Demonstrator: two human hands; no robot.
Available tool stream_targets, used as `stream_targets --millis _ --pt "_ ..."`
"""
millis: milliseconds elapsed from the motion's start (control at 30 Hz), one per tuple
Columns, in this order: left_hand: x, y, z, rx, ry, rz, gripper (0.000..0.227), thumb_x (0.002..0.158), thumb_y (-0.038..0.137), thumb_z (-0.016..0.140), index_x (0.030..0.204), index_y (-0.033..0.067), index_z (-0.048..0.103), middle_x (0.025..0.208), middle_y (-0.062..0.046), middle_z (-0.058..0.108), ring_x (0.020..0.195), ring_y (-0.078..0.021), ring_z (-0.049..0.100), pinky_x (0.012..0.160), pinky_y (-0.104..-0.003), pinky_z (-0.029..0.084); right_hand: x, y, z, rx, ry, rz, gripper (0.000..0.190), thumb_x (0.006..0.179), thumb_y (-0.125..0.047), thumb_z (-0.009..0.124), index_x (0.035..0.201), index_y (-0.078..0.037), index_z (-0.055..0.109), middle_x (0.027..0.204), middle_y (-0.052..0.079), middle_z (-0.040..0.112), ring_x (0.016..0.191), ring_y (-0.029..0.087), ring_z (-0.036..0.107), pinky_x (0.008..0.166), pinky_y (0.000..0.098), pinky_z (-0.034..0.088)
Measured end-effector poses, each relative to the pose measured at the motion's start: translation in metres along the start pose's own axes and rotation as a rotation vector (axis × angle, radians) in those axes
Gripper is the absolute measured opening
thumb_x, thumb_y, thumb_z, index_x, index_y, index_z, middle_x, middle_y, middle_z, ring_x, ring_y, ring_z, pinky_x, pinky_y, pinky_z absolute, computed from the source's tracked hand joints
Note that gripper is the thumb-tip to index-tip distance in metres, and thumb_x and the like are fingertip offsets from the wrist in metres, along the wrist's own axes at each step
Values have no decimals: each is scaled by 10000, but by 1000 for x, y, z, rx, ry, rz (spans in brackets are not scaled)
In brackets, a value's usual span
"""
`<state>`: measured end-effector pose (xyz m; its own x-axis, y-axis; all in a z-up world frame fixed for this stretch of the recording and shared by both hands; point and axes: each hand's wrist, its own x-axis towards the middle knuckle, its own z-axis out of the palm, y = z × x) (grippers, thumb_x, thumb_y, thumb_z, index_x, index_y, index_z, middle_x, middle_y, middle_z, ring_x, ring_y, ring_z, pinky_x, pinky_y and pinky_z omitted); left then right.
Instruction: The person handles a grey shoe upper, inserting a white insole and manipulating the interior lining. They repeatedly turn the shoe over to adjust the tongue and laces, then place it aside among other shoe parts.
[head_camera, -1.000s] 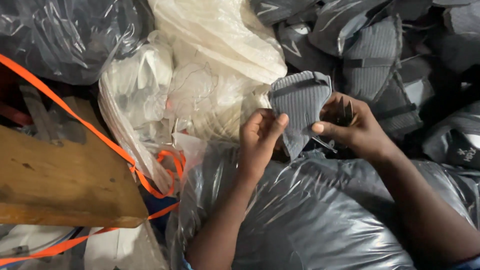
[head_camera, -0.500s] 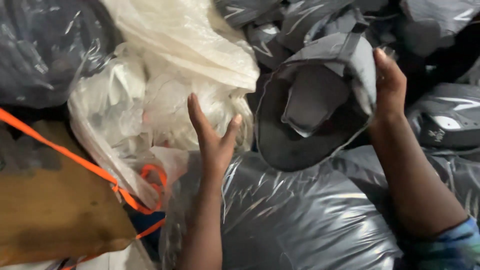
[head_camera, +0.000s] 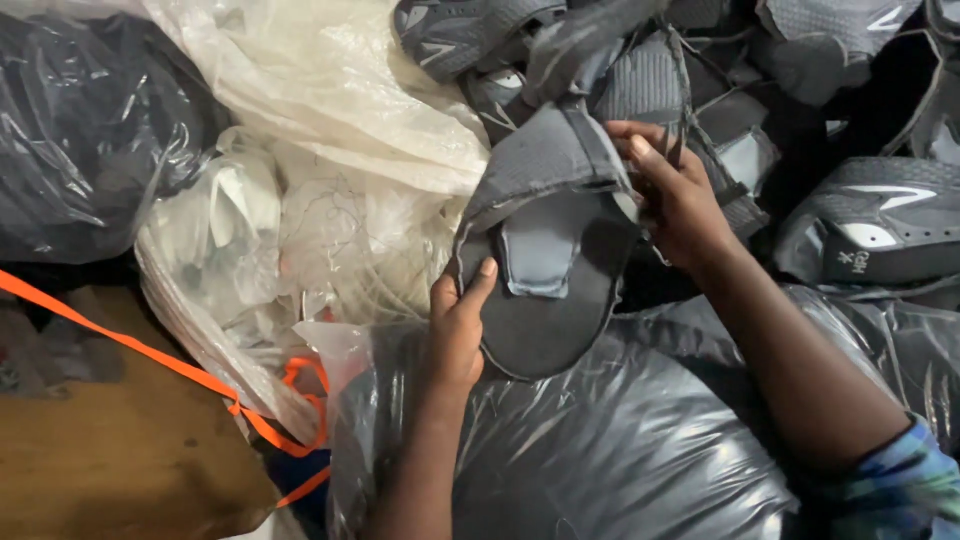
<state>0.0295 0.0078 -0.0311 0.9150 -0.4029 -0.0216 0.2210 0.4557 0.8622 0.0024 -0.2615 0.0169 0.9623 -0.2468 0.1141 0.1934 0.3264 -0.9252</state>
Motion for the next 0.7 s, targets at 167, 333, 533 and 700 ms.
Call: stream_targets --millis 167,333,533,700 --pt "3 -6 -9 46 58 101 312 1004 160 676 1268 -7 660 1167 -34 700 1051 -120 620 951 -294 486 -14 -6 14 -452 56 -415 482 1051 -282 698 1452 -55 558 1254 70 644 825 71 549 731 220 474" --pt "2 -8 -7 141 -2 126 305 1023 164 662 1271 -13 660 1129 -8 688 1019 -95 596 937 -270 474 -24 -10 27 -1022 127 -802 530 827 -177 908 1241 -26 614 1187 154 600 747 106 600 619 248 525" --pt "3 -5 -5 170 35 55 333 1003 155 656 1288 -19 653 1135 -33 706 1020 -113 615 929 -275 481 -20 -8 16 -992 93 -918 166 1002 -7 824 1045 -15 664 1058 87 694 938 157 698 788 273 562" --pt "5 -7 -11 109 58 29 396 977 137 670 1337 -23 629 1212 -86 694 1101 -180 624 989 -325 476 -16 5 5 -500 160 -455 105 1060 -52 740 1089 -15 647 996 5 716 884 73 633 766 218 520"
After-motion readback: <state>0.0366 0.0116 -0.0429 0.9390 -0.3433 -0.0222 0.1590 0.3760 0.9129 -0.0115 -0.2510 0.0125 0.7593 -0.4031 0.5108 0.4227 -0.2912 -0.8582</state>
